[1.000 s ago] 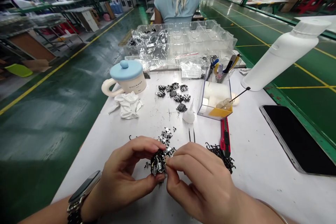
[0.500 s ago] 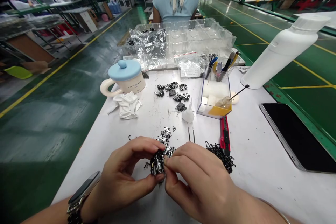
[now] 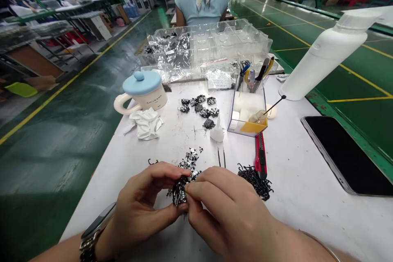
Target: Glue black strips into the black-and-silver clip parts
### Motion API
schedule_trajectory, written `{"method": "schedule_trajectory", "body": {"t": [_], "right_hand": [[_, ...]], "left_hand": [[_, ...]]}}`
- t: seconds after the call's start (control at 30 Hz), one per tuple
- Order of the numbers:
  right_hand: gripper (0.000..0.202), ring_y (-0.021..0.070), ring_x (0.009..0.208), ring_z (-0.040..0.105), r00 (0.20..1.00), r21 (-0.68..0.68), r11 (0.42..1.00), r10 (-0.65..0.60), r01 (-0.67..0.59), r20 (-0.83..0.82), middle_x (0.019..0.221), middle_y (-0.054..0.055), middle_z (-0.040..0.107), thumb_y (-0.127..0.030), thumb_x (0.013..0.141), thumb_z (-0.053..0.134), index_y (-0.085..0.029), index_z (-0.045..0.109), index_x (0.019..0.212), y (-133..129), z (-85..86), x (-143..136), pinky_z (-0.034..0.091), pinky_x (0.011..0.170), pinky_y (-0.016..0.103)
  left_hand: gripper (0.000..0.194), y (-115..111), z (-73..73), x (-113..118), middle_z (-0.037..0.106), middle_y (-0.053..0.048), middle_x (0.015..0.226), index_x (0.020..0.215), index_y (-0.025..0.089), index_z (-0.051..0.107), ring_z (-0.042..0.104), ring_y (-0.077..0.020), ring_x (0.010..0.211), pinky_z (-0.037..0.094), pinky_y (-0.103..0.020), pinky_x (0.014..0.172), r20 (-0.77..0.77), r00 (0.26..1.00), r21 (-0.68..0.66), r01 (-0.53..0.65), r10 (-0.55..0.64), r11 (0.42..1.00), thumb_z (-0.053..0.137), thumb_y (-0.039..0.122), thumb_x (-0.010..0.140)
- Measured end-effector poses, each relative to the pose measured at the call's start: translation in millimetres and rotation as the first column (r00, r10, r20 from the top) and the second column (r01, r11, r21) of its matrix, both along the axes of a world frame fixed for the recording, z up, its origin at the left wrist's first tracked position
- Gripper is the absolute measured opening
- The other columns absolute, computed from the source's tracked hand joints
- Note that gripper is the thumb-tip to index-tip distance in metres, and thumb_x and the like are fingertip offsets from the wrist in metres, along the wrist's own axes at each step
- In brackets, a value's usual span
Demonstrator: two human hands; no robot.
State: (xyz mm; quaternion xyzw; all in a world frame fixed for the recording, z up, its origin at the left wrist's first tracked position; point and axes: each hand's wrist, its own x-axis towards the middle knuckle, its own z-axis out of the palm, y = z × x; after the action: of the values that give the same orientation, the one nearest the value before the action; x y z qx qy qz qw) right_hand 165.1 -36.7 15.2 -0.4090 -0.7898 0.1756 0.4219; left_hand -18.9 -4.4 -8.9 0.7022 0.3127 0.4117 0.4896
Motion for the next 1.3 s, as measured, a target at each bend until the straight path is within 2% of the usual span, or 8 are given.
{"method": "schedule_trajectory", "body": {"t": [0.17,0.33,0.43,0.7,0.9,1.13,1.3], "right_hand": [[0.014,0.0102,0.068,0.055,0.999,0.014,1.0,-0.017,0.017,0.028,0.077,0.004,0.061,-0.004,0.083,0.052,-0.016,0.052,0.09,-1.2,-2.6,0.1,0.048,0.059,0.021],[0.011,0.0114,0.064,0.053,0.991,0.015,0.999,-0.051,0.049,0.127,0.073,0.003,0.059,-0.008,0.086,0.05,-0.015,0.054,0.092,-3.5,-5.2,0.1,0.044,0.055,0.024],[0.009,0.0121,0.061,0.051,0.982,0.016,0.999,-0.054,0.052,0.179,0.07,0.003,0.057,-0.009,0.086,0.048,-0.015,0.055,0.086,-3.9,-5.7,0.7,0.042,0.051,0.025],[0.017,0.012,0.057,0.045,0.967,0.007,0.997,-0.076,0.077,0.241,0.064,0.002,0.05,-0.01,0.085,0.044,-0.015,0.052,0.07,-4.9,-4.9,0.8,0.037,0.049,0.025],[0.023,0.0121,0.056,0.043,0.956,0.136,0.984,-0.144,0.112,0.257,0.062,0.002,0.047,-0.005,0.082,0.043,-0.015,0.048,0.063,-3.6,-3.3,-1.9,0.036,0.05,0.026],[0.021,0.0128,0.056,0.045,0.951,0.122,0.983,-0.164,0.136,0.263,0.062,0.002,0.048,-0.006,0.082,0.042,-0.015,0.049,0.064,-4.4,-2.6,-4.8,0.037,0.05,0.026],[0.02,0.0115,0.056,0.045,0.954,0.097,0.982,-0.181,0.162,0.237,0.062,0.001,0.048,-0.006,0.082,0.042,-0.015,0.047,0.065,-5.1,-1.2,-4.7,0.037,0.051,0.024]], "left_hand": [[0.044,-0.5,1.0,1.7,0.068,-0.001,0.094,0.105,0.024,0.059,0.067,-0.013,0.085,0.057,-0.02,0.078,0.022,1.0,-0.059,0.012,-0.011,0.998,0.075,0.007,0.067],[0.044,-0.1,-0.4,4.2,0.069,0.001,0.093,0.104,0.024,0.06,0.067,-0.0092,0.083,0.055,-0.014,0.079,0.051,0.998,-0.157,0.044,-0.037,0.987,0.075,0.005,0.068],[0.045,0.1,-2.1,4.8,0.069,0.002,0.094,0.104,0.025,0.06,0.067,-0.0083,0.083,0.054,-0.012,0.079,0.079,0.996,-0.217,0.064,-0.048,0.974,0.075,0.003,0.067],[0.043,1.5,-0.7,5.7,0.069,0.001,0.097,0.1,0.023,0.062,0.066,-0.0095,0.088,0.053,-0.013,0.081,0.153,0.985,-0.418,0.142,-0.085,0.897,0.074,-0.001,0.065],[0.04,2.5,2.9,7.9,0.065,0.002,0.096,0.098,0.025,0.061,0.064,-0.008,0.088,0.051,-0.013,0.081,0.167,0.98,-0.42,0.171,-0.11,0.891,0.074,0.002,0.068],[0.04,3.3,-0.4,8.2,0.064,0.001,0.101,0.099,0.025,0.06,0.063,-0.0088,0.093,0.05,-0.013,0.082,0.16,0.979,-0.409,0.182,-0.127,0.894,0.073,0.001,0.069],[0.038,3.8,2.2,8.8,0.065,0.0,0.098,0.097,0.023,0.06,0.063,-0.009,0.091,0.051,-0.014,0.081,0.185,0.975,-0.441,0.195,-0.124,0.876,0.073,0.001,0.068]]}}
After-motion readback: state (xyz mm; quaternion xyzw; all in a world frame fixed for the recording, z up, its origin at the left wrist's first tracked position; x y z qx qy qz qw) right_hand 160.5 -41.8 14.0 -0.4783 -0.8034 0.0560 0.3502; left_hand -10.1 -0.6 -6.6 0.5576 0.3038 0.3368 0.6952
